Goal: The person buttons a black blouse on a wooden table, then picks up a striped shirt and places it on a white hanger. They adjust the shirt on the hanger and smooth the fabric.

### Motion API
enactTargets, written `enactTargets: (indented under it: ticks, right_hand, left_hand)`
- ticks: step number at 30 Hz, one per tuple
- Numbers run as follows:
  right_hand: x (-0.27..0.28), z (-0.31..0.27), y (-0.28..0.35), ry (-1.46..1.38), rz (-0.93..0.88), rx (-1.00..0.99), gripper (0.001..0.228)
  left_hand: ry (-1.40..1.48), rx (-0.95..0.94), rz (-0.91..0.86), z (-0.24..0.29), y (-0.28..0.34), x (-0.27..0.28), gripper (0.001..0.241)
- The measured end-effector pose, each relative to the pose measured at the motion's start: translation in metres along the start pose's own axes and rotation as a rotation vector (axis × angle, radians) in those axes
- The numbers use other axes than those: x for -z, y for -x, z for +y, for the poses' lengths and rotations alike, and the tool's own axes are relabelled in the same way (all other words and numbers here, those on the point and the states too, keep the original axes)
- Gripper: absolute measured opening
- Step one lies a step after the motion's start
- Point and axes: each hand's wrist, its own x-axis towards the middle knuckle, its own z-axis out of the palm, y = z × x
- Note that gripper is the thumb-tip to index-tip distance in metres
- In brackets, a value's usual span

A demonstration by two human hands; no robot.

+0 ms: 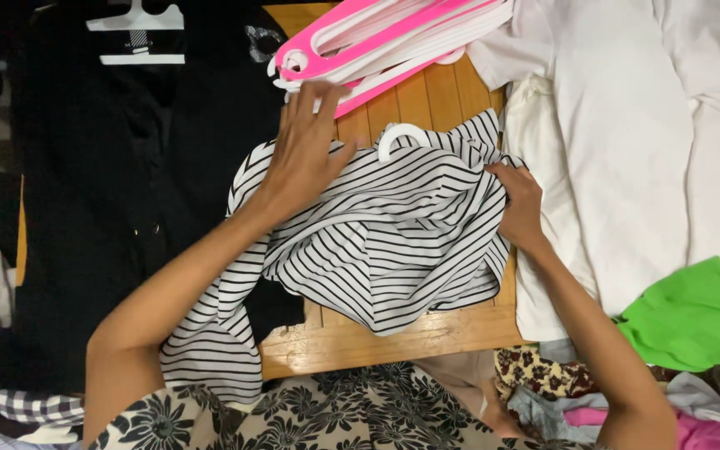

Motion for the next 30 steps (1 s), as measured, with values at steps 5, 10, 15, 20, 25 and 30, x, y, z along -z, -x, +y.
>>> enactTargets:
  ticks: [5,10,15,20,25,30]
  right_hand:
    - [0.006,-0.02,-0.027,-0.198,0.037,-0.09,0.016]
    - [-0.004,-0.002,-0.039,-0.254,0.027,-0.127,0.017]
    - [-0.002,-0.006,-0.041,-0.349,0.021,-0.168,0.016]
    - [-0.007,0.018,-0.035,-0.403,0.011,-0.237,0.02]
    - [0.008,-0.008,-0.044,-0.426,0.004,-0.265,0.023]
    - [0.008,-0.01,-0.046,-0.428,0.0,-0.293,0.025]
  left_hand:
    - [0.26,-0.05,-0.02,0.029,0.079,0.018,0.019]
    - [0.13,-0.021,0.08,0.016,0.108,0.0,0.028]
    - [0.114,-0.05,0.208,0.005,0.108,-0.008,0.015]
    - [-0.042,-0.174,0.509,-0.002,0.09,-0.004,0.017]
    - [0.11,-0.128,0.597,-0.016,0.105,-0.02,0.022]
    - [0.366,0.009,0.648,-0.022,0.111,-0.009,0.021]
